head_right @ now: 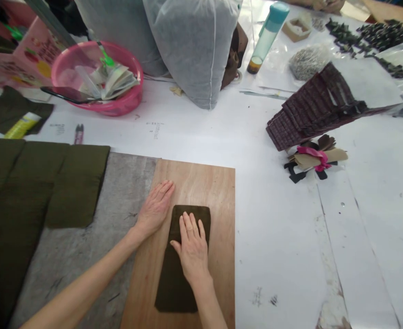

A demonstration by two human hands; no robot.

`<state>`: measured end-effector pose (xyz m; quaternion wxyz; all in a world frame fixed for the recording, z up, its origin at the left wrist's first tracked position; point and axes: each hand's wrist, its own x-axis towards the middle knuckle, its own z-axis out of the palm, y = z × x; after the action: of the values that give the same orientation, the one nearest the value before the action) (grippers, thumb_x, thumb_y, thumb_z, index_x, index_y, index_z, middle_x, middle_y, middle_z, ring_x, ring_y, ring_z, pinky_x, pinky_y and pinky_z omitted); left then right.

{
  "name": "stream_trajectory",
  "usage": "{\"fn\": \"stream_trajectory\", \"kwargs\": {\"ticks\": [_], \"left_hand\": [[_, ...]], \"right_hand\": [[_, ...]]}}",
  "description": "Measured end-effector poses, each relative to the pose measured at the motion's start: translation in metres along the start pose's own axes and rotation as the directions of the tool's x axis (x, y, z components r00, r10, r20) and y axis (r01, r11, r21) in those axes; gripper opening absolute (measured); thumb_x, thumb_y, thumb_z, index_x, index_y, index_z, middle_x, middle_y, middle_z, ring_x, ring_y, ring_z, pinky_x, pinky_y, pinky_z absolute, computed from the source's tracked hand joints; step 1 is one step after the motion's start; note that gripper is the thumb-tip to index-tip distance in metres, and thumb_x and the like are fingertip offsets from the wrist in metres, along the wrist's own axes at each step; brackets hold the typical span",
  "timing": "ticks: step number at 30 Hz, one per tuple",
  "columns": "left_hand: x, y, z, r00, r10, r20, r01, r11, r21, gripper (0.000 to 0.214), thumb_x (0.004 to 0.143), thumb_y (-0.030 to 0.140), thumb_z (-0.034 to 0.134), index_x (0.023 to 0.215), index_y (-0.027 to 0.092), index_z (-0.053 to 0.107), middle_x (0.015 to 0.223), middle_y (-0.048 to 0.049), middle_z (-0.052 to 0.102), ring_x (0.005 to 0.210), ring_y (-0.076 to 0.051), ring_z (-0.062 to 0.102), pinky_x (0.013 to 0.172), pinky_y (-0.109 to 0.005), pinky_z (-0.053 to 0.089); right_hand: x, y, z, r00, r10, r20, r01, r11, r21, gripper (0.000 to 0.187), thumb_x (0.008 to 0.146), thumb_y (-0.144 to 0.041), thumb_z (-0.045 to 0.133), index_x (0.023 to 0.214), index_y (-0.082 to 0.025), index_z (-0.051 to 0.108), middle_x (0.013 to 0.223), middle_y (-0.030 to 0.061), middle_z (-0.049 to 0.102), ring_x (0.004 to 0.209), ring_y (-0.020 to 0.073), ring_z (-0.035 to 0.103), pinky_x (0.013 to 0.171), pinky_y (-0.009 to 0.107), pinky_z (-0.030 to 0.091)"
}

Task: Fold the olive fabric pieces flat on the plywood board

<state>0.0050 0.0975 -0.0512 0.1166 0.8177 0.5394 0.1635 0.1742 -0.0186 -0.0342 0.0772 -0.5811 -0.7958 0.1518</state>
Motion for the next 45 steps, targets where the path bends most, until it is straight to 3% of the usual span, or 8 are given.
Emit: {"fn": "stream_trajectory", "kwargs": {"ticks": [10, 18, 25, 31, 33, 38, 40, 45], "left_hand": [[0.004, 0.012, -0.010, 0.994, 0.079, 0.081, -0.065, 0.985, -0.158, 0.038, 0.091, 0.029, 0.050, 0.127, 0.018, 0.052, 0.138, -0.0116, 0.049, 0.135, -0.026, 0.038, 0.113, -0.049, 0.032], [0.004, 0.012, -0.007, 0.993, 0.079, 0.086, -0.066, 0.988, -0.139, 0.041, 0.091, 0.031, 0.051, 0.129, 0.017, 0.051, 0.140, -0.0120, 0.047, 0.136, -0.025, 0.035, 0.114, -0.047, 0.029], [0.004, 0.013, -0.009, 0.994, 0.074, 0.081, -0.061, 0.985, -0.161, 0.037, 0.090, 0.030, 0.051, 0.125, 0.018, 0.054, 0.139, -0.0113, 0.048, 0.135, -0.024, 0.036, 0.114, -0.046, 0.029], [0.004, 0.013, -0.009, 0.995, 0.064, 0.075, -0.049, 0.981, -0.188, 0.036, 0.089, 0.029, 0.053, 0.124, 0.019, 0.055, 0.138, -0.0107, 0.049, 0.135, -0.024, 0.037, 0.114, -0.047, 0.029], [0.004, 0.013, -0.009, 0.995, 0.064, 0.073, -0.049, 0.980, -0.191, 0.035, 0.090, 0.029, 0.052, 0.123, 0.019, 0.056, 0.138, -0.0104, 0.049, 0.135, -0.024, 0.037, 0.114, -0.047, 0.029], [0.003, 0.013, -0.009, 0.995, 0.064, 0.075, -0.048, 0.981, -0.189, 0.036, 0.090, 0.029, 0.052, 0.124, 0.020, 0.055, 0.138, -0.0103, 0.049, 0.135, -0.024, 0.037, 0.114, -0.047, 0.029], [0.003, 0.013, -0.008, 0.995, 0.062, 0.079, -0.046, 0.981, -0.188, 0.036, 0.090, 0.030, 0.052, 0.124, 0.020, 0.055, 0.139, -0.0102, 0.048, 0.135, -0.024, 0.037, 0.114, -0.047, 0.029], [0.003, 0.012, -0.007, 0.995, 0.056, 0.081, -0.040, 0.981, -0.188, 0.036, 0.090, 0.030, 0.052, 0.124, 0.020, 0.055, 0.139, -0.0101, 0.047, 0.135, -0.025, 0.036, 0.114, -0.048, 0.028]], "right_hand": [[0.029, 0.002, -0.007, 0.998, 0.055, 0.014, -0.055, 0.998, 0.041, 0.066, 0.091, -0.036, 0.053, 0.146, -0.010, 0.028, 0.153, 0.0108, 0.028, 0.144, 0.0229, 0.015, 0.117, 0.047, 0.018], [-0.066, -0.036, 0.001, 0.995, 0.077, 0.056, -0.082, 0.993, 0.087, 0.071, 0.089, -0.038, 0.056, 0.148, -0.014, 0.024, 0.149, 0.0098, 0.036, 0.141, 0.0240, 0.025, 0.112, 0.046, 0.028], [0.014, -0.012, -0.001, 0.986, 0.167, -0.011, -0.166, 0.985, 0.056, 0.072, 0.092, -0.040, 0.051, 0.149, -0.012, 0.019, 0.153, 0.0128, 0.026, 0.144, 0.0246, 0.015, 0.116, 0.050, 0.018], [-0.082, -0.049, 0.013, 0.975, 0.215, 0.047, -0.218, 0.975, 0.047, 0.074, 0.091, -0.036, 0.053, 0.150, -0.013, 0.016, 0.149, 0.0129, 0.035, 0.142, 0.0246, 0.021, 0.112, 0.048, 0.028], [-0.091, -0.052, 0.008, 0.967, 0.250, 0.038, -0.252, 0.965, 0.065, 0.072, 0.092, -0.038, 0.049, 0.150, -0.013, 0.015, 0.149, 0.0132, 0.036, 0.141, 0.0243, 0.024, 0.110, 0.048, 0.030], [-0.015, -0.012, -0.004, 0.952, 0.299, -0.067, -0.296, 0.954, 0.052, 0.072, 0.094, -0.046, 0.043, 0.150, -0.010, 0.014, 0.153, 0.0139, 0.025, 0.144, 0.0253, 0.013, 0.114, 0.049, 0.021], [-0.006, -0.003, 0.003, 0.949, 0.305, -0.079, -0.304, 0.952, 0.026, 0.073, 0.094, -0.047, 0.042, 0.150, -0.009, 0.013, 0.153, 0.0142, 0.024, 0.144, 0.0252, 0.012, 0.115, 0.049, 0.019], [-0.080, -0.032, 0.018, 0.917, 0.396, -0.054, -0.397, 0.918, -0.001, 0.074, 0.094, -0.048, 0.038, 0.151, -0.011, 0.008, 0.152, 0.0164, 0.028, 0.143, 0.0264, 0.016, 0.112, 0.051, 0.023]]}}
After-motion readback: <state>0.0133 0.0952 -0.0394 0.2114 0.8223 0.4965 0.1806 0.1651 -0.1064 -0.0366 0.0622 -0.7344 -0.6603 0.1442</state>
